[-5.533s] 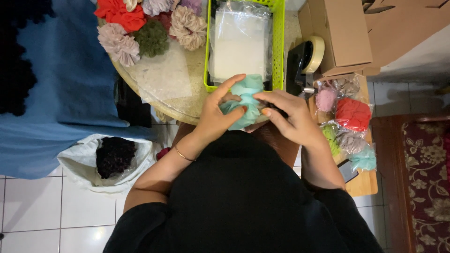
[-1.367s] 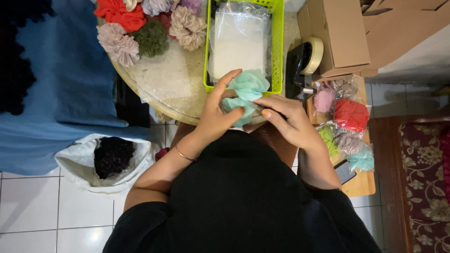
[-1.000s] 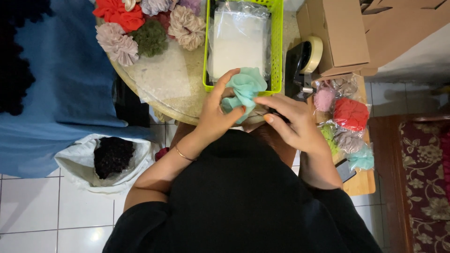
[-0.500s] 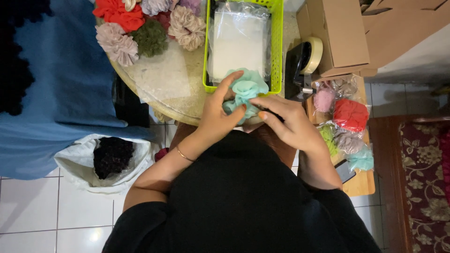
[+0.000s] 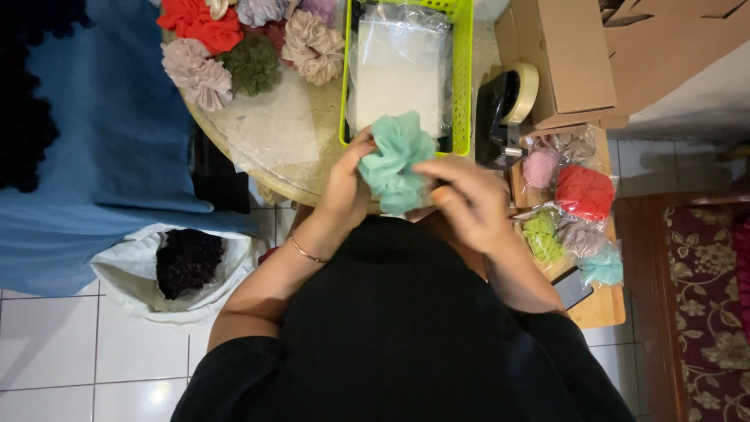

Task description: The person places individual fabric scrunchies into small clear plastic bags by hand, using scissors to trim loose threads from the fabric before sealing them.

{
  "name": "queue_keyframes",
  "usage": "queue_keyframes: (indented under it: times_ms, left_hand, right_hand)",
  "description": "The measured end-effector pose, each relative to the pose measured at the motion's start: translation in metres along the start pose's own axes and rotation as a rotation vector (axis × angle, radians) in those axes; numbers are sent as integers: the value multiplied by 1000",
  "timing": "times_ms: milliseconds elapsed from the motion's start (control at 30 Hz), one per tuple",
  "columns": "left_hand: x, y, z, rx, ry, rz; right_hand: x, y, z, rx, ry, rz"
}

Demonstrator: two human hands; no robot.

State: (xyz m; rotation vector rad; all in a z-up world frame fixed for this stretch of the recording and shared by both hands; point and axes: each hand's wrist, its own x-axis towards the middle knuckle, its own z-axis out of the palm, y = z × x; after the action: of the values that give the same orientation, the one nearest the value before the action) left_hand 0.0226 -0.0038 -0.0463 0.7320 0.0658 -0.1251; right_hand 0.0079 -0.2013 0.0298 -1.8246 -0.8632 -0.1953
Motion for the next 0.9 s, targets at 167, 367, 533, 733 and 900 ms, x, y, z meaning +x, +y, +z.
queue_keyframes:
  times_ms: [167, 367, 533, 733, 900]
  left_hand:
    - [-6, 7, 5, -96, -34, -11]
    - [-4, 28, -3, -260, -80, -15]
    - [-1, 47, -17, -381, -102, -46]
    - [-2, 99, -37, -231, 40, 153]
    - [-5, 71, -49, -6, 116, 175]
  right_hand:
    - [21, 58, 21, -130, 85, -108]
    - [26, 37, 31, -285, 258, -252]
    - [33, 60, 41, -150, 175, -279]
    - [-8, 95, 51, -307, 136, -172]
    - [-22, 117, 96, -789, -235, -448]
